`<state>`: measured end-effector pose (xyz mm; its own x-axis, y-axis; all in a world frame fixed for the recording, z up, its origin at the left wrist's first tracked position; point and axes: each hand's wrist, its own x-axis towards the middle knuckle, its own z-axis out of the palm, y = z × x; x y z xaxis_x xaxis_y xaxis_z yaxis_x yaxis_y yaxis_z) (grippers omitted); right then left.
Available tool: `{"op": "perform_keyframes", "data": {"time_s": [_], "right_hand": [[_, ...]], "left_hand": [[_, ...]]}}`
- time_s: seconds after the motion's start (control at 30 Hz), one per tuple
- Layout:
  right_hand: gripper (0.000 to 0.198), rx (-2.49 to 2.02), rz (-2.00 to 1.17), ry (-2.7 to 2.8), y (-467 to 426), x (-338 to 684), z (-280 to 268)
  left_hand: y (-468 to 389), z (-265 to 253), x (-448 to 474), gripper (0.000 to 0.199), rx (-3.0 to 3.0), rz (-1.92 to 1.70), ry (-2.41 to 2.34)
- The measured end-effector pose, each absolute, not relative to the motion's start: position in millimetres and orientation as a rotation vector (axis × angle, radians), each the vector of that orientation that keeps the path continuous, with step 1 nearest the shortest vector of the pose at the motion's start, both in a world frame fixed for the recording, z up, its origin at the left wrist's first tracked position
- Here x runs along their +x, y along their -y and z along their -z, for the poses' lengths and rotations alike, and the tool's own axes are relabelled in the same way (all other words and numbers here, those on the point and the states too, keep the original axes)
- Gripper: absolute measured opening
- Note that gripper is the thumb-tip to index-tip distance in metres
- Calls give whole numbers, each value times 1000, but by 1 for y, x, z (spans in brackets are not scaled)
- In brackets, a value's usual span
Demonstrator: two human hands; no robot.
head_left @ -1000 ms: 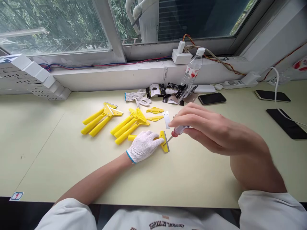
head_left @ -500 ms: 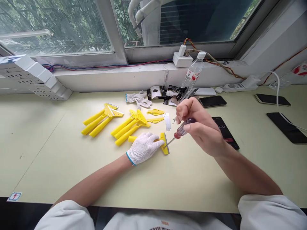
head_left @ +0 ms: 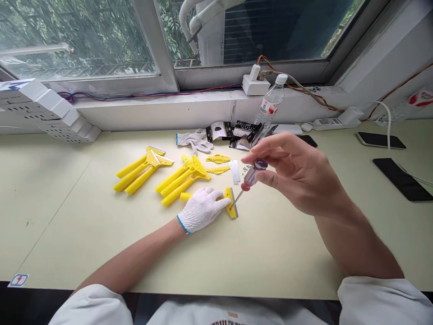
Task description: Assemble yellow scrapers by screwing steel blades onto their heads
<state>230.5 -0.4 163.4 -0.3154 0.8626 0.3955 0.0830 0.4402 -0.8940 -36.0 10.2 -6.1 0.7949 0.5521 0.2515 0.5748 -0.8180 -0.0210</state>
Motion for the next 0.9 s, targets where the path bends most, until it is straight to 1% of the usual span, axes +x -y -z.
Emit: {"op": "perform_keyframes", "data": {"time_s": [0.13,0.17,0.23,0.27,0.3,0.37,0.43,0.47,0.5,0.6,0.63,0.73,0.77,0.8,0.87,0.9], "right_hand": [[42,-713,-1187,1702,2,229,-167],[40,-730,-1211,1763,3,229,-169],[22,-824,-1173,1943,5,228,-174],[12,-896,-1098,2025,7,227,-175],[12,-981,-979,2076,9,226,-176],[23,-1201,-646,2091,12,223,-176],[24,-1443,-332,2064,14,222,-174],[22,-1515,-246,2069,14,224,-173],[20,-1539,-226,2099,14,227,-172],[9,-1322,-402,2280,12,241,-176],[9,-1209,-469,2328,12,246,-179],[34,-952,-593,2386,13,254,-187],[37,-904,-611,2398,14,253,-188],[36,-870,-611,2411,14,251,-188],[22,-865,-535,2438,14,244,-185],[14,-923,-444,2438,14,240,-182]], "left_hand": [[-11,8,-37,33,-2896,360,913],[-11,8,-37,33,-2899,361,910],[-12,9,-37,33,-2906,365,904],[-12,8,-37,32,-2908,366,901],[-12,8,-37,32,-2911,366,901],[-11,8,-37,30,-2914,368,907],[-11,8,-37,30,-2913,372,911],[-11,8,-38,30,-2912,377,912],[-11,8,-38,30,-2909,381,913],[-11,8,-38,32,-2898,390,911],[-11,8,-38,32,-2896,389,910],[-11,8,-38,31,-2896,377,905],[-11,8,-38,30,-2898,374,908],[-11,8,-38,30,-2902,373,913],[-11,8,-37,30,-2909,372,922],[-11,8,-37,30,-2911,370,926]]}}
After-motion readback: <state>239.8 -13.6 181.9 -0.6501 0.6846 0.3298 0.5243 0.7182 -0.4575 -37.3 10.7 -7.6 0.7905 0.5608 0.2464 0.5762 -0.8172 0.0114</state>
